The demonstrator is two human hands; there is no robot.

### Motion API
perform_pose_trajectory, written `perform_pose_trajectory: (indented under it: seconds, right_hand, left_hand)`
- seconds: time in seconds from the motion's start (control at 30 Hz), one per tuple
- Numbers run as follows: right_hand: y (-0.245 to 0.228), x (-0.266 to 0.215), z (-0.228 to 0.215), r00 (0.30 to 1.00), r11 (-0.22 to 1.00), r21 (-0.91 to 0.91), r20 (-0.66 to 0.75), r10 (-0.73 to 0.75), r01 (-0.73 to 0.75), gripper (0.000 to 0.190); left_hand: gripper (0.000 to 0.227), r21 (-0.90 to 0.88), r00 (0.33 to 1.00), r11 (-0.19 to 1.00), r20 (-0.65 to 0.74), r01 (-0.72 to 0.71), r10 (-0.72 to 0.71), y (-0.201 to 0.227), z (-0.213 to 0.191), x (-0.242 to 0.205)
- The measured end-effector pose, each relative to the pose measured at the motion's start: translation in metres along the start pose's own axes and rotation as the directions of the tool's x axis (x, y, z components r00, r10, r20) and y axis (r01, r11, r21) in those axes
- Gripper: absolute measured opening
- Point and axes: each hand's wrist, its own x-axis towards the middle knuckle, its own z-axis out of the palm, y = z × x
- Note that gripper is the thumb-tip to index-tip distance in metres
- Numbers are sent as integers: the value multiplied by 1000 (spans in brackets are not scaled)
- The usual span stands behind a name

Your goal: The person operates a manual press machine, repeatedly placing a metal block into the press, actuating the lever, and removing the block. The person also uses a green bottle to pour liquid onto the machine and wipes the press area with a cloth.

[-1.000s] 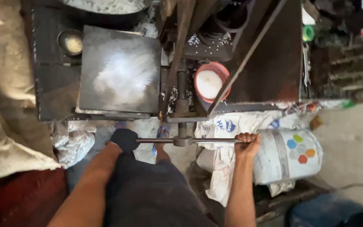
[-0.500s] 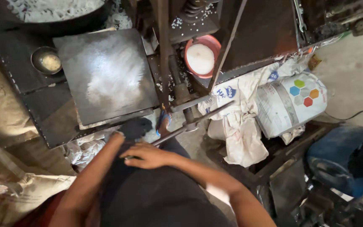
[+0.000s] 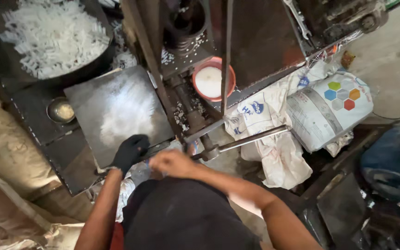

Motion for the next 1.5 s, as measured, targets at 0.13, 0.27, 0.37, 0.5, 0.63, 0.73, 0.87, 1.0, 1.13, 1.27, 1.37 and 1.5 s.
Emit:
perform_pose_trajectory:
  seconds: [0.13, 0.27, 0.37, 0.5, 0.63, 0.73, 0.87, 1.0, 1.13, 1.27, 1.37, 1.5]
  right_hand:
    - [-8, 58, -93, 651, 996, -60, -759, -5, -62, 29]
    - [49, 133, -169, 518, 1000, 4, -855, 18, -28, 20]
    - [95, 162, -190, 624, 967, 254, -759, 185, 22, 23]
    - [128, 171, -191, 732, 815, 579, -561, 387, 13, 16]
    - [139, 171, -192, 730, 810, 586, -545, 412, -19, 15]
    - [143, 169, -184, 785, 828, 554, -474, 399, -87, 16]
    - [145, 171, -185, 806, 984, -160, -570, -159, 80, 11]
    - [118, 159, -189, 620, 995, 47, -779, 93, -90, 19]
    - [45, 101, -178, 679, 996, 72, -729, 90, -54, 20]
    - [-41, 45, -133, 700, 915, -378, -616, -362, 140, 11]
    - [-76, 38, -96, 909, 952, -234, -321, -265, 195, 13]
    - [-66, 80, -40, 986, 975, -221, -168, -14, -23, 46]
  left_hand:
    - [47, -79, 936, 945, -133, 317, -326, 29, 10, 79]
    - [63, 298, 937, 897, -231, 326, -264, 41, 12, 166]
    - [62, 463, 936, 825, -281, 325, -211, 32, 17, 209]
    - [62, 556, 948, 778, -279, 292, -155, 5, 24, 232]
    - [61, 598, 946, 747, -296, 291, -131, -21, 30, 231]
    - [61, 632, 942, 714, -314, 302, -120, -32, 23, 222]
    - [60, 657, 916, 676, -396, 333, -66, -24, 8, 212]
    - [59, 612, 837, 702, -546, 364, 42, 13, -22, 187]
    - [57, 389, 778, 798, -609, 461, -153, 55, -43, 114]
    - [57, 256, 671, 795, -702, 550, -238, 78, -46, 58]
    - [76, 96, 684, 897, -682, 432, -257, 72, -46, 22]
    - [65, -224, 615, 871, -631, 438, -472, 45, -45, -14]
